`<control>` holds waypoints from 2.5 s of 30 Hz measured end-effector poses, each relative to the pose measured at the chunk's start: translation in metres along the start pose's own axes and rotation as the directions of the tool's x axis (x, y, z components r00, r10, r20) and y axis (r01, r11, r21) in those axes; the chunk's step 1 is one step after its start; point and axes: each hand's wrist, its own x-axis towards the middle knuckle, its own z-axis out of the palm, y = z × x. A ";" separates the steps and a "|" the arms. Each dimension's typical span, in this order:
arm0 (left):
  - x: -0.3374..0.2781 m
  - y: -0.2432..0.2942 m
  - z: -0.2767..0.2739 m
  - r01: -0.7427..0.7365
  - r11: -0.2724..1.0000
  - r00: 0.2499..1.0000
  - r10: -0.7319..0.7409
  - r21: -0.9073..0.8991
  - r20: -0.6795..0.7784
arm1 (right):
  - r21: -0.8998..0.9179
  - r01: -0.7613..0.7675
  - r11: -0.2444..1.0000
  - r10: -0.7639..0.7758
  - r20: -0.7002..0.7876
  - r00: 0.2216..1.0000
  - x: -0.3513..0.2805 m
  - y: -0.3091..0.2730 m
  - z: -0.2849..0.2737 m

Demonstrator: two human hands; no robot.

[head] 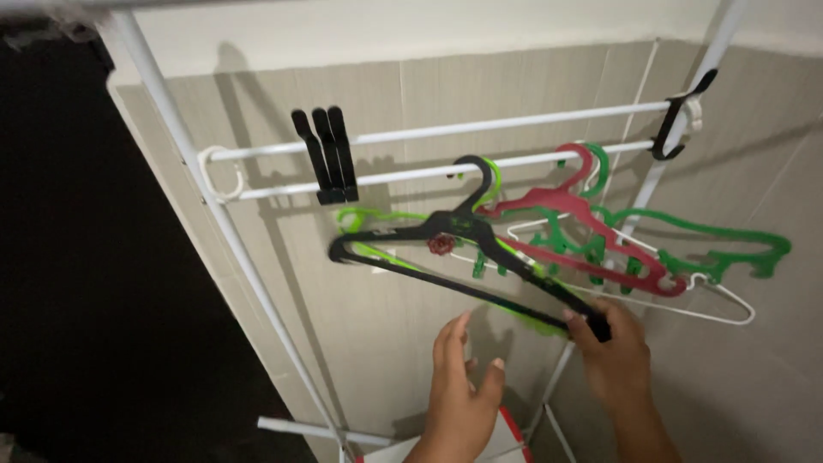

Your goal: The person removes several white, green, black, and pink plastic hangers from a white metal clothes rack in a bathroom. They gather the hangers into a bundle in their hands and then hang the entire bundle back onto the rack.

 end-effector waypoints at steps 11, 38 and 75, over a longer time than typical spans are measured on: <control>-0.006 -0.006 0.015 -0.114 0.993 0.993 0.114 -0.009 -0.036 | 0.335 0.116 0.935 -0.111 -0.035 0.993 -0.025 -0.004 -0.006; -0.005 -0.011 0.011 -0.091 0.995 0.996 0.091 -0.032 0.002 | 0.836 -0.201 0.511 0.108 0.169 0.980 -0.028 0.003 0.007; 0.086 0.047 0.024 0.219 0.520 0.973 -0.176 -0.826 0.147 | 0.884 -0.337 0.323 0.187 0.290 0.939 -0.029 0.026 0.001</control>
